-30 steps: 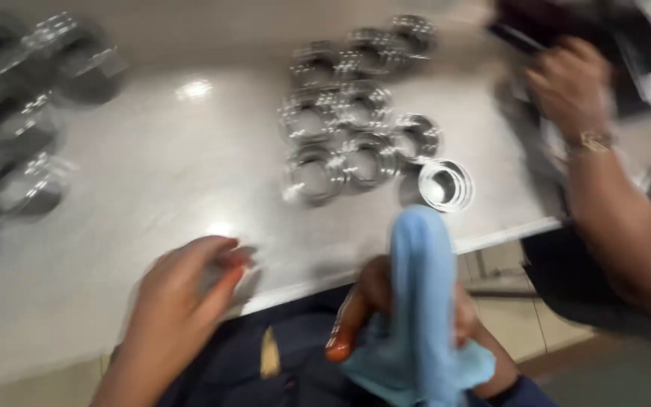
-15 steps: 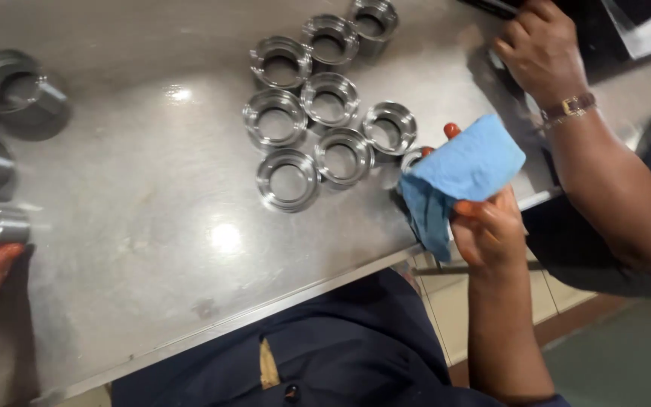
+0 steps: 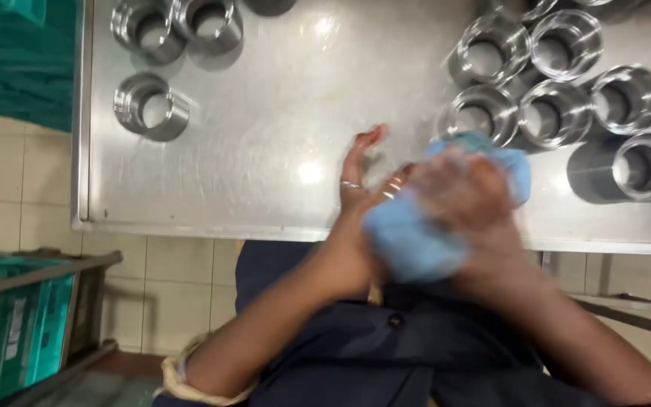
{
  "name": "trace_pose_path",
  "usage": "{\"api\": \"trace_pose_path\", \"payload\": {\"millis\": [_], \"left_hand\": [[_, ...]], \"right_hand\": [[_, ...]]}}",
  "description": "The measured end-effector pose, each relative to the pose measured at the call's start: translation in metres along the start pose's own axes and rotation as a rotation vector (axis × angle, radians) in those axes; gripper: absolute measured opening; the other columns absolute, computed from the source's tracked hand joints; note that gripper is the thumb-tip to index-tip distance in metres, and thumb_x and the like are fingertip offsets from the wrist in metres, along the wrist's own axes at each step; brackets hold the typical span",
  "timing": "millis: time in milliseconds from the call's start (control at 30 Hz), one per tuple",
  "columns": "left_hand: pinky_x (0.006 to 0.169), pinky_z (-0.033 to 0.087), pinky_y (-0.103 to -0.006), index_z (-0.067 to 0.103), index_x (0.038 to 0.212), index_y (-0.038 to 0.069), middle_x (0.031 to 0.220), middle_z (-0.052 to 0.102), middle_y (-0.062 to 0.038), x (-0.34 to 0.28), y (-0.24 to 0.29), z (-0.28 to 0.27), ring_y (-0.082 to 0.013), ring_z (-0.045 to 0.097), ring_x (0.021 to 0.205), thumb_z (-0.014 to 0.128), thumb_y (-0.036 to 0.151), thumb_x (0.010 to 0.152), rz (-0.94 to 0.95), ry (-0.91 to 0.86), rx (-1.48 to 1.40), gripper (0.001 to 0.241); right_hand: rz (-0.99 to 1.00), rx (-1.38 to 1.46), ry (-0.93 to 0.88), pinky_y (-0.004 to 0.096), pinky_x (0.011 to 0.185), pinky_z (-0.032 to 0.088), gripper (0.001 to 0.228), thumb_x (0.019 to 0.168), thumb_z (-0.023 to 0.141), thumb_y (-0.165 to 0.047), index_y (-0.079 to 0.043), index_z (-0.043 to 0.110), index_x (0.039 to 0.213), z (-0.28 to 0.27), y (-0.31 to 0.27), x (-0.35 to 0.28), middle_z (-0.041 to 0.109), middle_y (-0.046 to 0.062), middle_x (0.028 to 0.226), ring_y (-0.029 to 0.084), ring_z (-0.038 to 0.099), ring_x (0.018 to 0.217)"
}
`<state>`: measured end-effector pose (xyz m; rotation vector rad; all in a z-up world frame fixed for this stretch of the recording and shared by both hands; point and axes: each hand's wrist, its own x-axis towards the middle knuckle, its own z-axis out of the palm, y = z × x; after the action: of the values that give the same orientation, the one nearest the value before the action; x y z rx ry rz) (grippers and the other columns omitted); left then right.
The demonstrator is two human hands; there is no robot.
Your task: Wiping and marking metal rings with a cloth and a marker at a workstation.
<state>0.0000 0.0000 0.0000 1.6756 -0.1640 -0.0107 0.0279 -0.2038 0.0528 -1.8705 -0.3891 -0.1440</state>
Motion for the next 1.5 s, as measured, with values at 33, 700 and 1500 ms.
{"api": "trace_pose_path", "payload": {"millis": [33,700,1500], "left_hand": [[0.125,0.033,-0.0552,0.039,0.154,0.019,0.163,0.018,-0.029,0.001,0.016,0.019,-0.0455,0.016,0.156,0.088,0.011,0.077,0.333,-0.014,0.377,0.091],[0.135,0.022,-0.0558,0.05,0.15,-0.002,0.171,0.019,-0.015,-0.028,0.014,-0.003,-0.0328,0.017,0.16,0.082,0.036,0.091,0.058,-0.086,-0.544,0.077],[0.132,0.023,-0.0554,0.053,0.144,-0.003,0.163,0.034,-0.022,-0.023,0.012,-0.001,-0.0399,0.022,0.16,0.063,0.043,0.103,-0.099,-0.103,-1.564,0.063]], "right_hand": [[-0.146,-0.087,-0.003,0.049,0.099,0.057,0.062,0.09,0.074,-0.03,0.002,0.049,0.136,0.008,-0.002,-0.001,0.062,0.022,0.132,0.034,0.068,0.112],[0.501,0.327,-0.459,0.026,0.073,0.056,0.035,0.099,0.064,-0.023,0.002,0.066,0.124,0.004,0.03,-0.024,0.072,0.004,0.097,0.01,0.066,0.087],[-0.256,-0.85,-0.299,0.055,0.112,0.036,0.045,0.09,0.07,-0.042,-0.006,0.072,0.117,-0.003,0.016,0.001,0.068,0.02,0.132,0.043,0.051,0.134]]}}
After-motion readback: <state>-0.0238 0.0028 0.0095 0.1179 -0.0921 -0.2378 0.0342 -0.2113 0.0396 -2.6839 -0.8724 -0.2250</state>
